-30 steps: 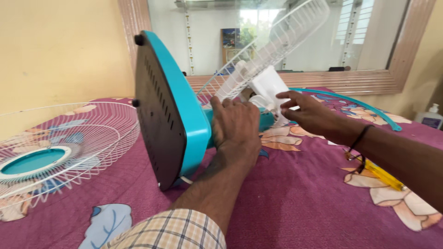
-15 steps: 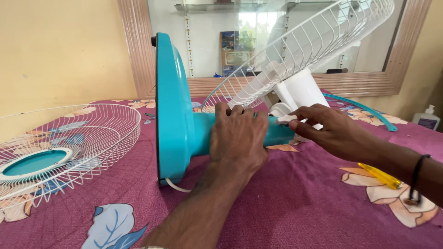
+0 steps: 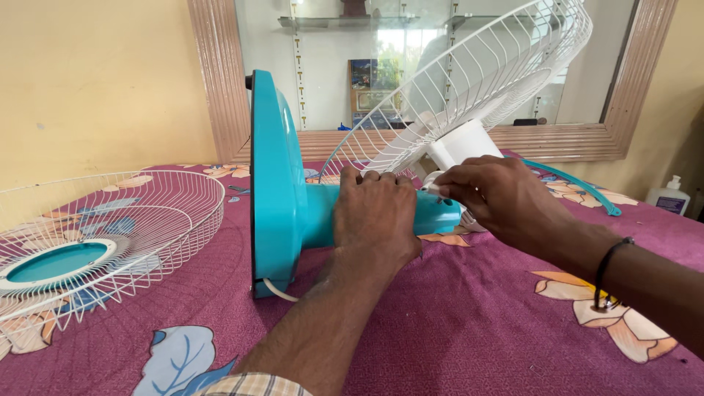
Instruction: The person uses a screwdriver to remove screws from the back cover of a teal and white electric fan. They then detach the back cover and remove the oscillation rod from the motor housing.
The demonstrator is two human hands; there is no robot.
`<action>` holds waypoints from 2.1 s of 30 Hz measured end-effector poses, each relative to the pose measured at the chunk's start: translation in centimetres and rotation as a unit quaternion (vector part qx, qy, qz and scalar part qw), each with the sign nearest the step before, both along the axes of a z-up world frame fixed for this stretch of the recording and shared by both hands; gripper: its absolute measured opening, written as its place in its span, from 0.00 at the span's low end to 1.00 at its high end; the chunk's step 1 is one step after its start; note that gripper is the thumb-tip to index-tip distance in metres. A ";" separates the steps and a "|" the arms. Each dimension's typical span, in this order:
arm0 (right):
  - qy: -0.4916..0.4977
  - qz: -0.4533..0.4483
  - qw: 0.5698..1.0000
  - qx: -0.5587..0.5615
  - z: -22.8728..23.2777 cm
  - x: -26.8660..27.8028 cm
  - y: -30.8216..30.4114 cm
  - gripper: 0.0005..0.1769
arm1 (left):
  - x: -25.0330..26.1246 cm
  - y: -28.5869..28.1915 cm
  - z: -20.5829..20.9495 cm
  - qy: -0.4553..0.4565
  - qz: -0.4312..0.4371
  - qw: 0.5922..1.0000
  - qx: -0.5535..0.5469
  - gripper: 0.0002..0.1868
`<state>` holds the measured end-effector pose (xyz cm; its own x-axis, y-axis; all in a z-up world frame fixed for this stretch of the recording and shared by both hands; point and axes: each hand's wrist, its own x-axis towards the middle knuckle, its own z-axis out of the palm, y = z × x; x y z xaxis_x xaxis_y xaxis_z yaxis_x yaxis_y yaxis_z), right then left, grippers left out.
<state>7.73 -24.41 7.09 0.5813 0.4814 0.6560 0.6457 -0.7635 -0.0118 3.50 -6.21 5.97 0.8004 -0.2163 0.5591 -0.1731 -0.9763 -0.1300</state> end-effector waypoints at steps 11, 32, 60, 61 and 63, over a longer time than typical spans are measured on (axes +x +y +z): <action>0.300 0.009 0.904 0.306 -0.1 0.4 0.1 0.17 | 0.1 -0.5 -0.8 -0.013 0.024 0.999 0.027 0.33; -0.024 0.037 0.997 0.056 -2.5 -1.0 -0.9 0.14 | 1.4 -0.7 -2.6 -0.089 0.049 0.991 0.089 0.26; -0.025 0.024 0.999 0.000 -3.3 -2.4 -0.2 0.19 | 1.4 -0.7 -2.6 -0.086 0.045 0.993 0.071 0.27; -0.022 0.013 1.000 0.005 -3.3 -2.4 0.0 0.18 | 1.4 -0.8 -2.7 -0.089 0.048 0.992 0.071 0.27; -0.018 -0.007 1.000 0.017 -3.1 -2.3 0.6 0.16 | 1.5 -0.8 -2.6 -0.098 0.055 0.991 0.075 0.26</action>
